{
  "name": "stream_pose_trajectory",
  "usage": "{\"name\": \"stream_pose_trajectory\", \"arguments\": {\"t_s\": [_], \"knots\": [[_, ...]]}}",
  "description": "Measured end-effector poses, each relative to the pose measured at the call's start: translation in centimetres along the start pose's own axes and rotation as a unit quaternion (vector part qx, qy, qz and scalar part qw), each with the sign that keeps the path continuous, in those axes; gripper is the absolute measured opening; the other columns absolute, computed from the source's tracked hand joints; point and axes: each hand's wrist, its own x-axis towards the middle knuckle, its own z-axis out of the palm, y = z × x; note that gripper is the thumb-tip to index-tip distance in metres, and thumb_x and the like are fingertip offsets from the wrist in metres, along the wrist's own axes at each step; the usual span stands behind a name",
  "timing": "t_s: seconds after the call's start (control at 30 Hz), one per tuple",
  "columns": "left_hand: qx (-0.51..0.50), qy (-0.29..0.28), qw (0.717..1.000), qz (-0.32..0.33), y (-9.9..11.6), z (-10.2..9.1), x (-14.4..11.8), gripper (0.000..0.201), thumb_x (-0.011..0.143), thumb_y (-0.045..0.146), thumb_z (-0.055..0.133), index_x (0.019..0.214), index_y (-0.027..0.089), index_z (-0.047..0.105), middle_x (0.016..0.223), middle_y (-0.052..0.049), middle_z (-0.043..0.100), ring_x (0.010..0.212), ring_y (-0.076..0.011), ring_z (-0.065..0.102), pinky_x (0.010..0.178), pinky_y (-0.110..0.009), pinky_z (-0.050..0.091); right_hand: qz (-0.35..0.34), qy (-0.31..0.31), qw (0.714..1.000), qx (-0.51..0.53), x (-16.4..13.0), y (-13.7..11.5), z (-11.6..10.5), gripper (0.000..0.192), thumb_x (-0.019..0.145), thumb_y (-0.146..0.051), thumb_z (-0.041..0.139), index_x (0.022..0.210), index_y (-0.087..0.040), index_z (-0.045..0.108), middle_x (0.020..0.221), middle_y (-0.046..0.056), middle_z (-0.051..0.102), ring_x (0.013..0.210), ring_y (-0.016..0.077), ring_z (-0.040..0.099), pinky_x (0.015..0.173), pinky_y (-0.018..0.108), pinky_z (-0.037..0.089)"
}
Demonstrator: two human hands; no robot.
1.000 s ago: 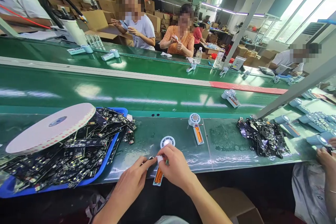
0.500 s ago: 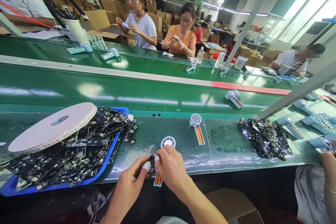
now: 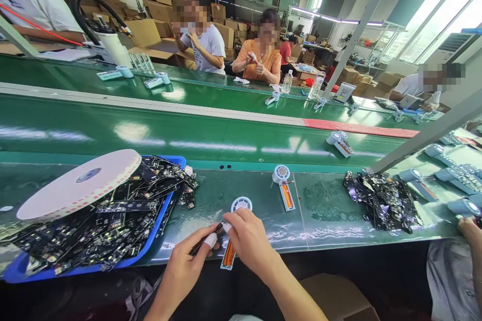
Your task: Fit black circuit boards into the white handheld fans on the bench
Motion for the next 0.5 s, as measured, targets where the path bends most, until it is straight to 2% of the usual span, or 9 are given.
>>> {"name": "stream_pose_trajectory", "arguments": {"t_s": [0.1, 0.17, 0.27, 0.37, 0.5], "knots": [[-0.044, -0.031, 0.998, -0.021, -0.1, -0.2, 0.4, 0.032, 0.090, 0.032, 0.053, 0.107, 0.020, 0.077, 0.102, -0.009, 0.077, 0.069, -0.0183, 0.069, 0.062, -0.028, 0.060, -0.016, -0.012, 0.999, 0.046, 0.3, 0.5, -0.3, 0.031, 0.091, -0.005, 0.049, 0.107, -0.022, 0.070, 0.098, 0.007, 0.068, 0.093, 0.0200, 0.065, 0.083, 0.029, 0.053], [-0.051, -0.035, 0.998, -0.003, 0.0, -0.1, 0.5, 0.030, 0.091, 0.030, 0.053, 0.107, 0.021, 0.077, 0.103, -0.009, 0.077, 0.076, -0.0195, 0.071, 0.069, -0.029, 0.060, -0.014, -0.005, 0.997, 0.071, 0.4, 0.9, -0.2, 0.030, 0.091, -0.007, 0.049, 0.102, -0.021, 0.072, 0.096, 0.007, 0.069, 0.092, 0.0205, 0.066, 0.083, 0.030, 0.053], [-0.042, -0.042, 0.997, 0.045, 0.4, 0.2, 0.7, 0.031, 0.091, 0.022, 0.052, 0.108, 0.020, 0.078, 0.105, -0.010, 0.078, 0.095, -0.0225, 0.071, 0.089, -0.032, 0.055, -0.009, 0.010, 0.996, 0.087, 0.4, 2.0, 0.0, 0.026, 0.093, -0.015, 0.050, 0.098, -0.021, 0.074, 0.095, 0.009, 0.070, 0.091, 0.0229, 0.068, 0.081, 0.032, 0.054], [-0.055, -0.039, 0.997, 0.047, 0.8, 0.2, 1.2, 0.032, 0.088, 0.015, 0.053, 0.108, 0.019, 0.078, 0.104, -0.010, 0.079, 0.098, -0.0225, 0.071, 0.091, -0.031, 0.053, -0.010, 0.004, 0.995, 0.100, 0.6, 3.1, 0.1, 0.023, 0.094, -0.026, 0.053, 0.097, -0.023, 0.076, 0.096, 0.010, 0.070, 0.089, 0.0241, 0.069, 0.078, 0.033, 0.055], [-0.066, -0.034, 0.997, 0.025, 1.6, -0.1, 1.4, 0.036, 0.084, 0.008, 0.052, 0.107, 0.018, 0.079, 0.101, -0.010, 0.079, 0.094, -0.0221, 0.072, 0.087, -0.030, 0.053, -0.010, -0.035, 0.992, 0.120, 0.8, 3.6, -0.6, 0.023, 0.095, -0.034, 0.055, 0.098, -0.025, 0.076, 0.097, 0.010, 0.070, 0.089, 0.0240, 0.070, 0.077, 0.032, 0.056]]}}
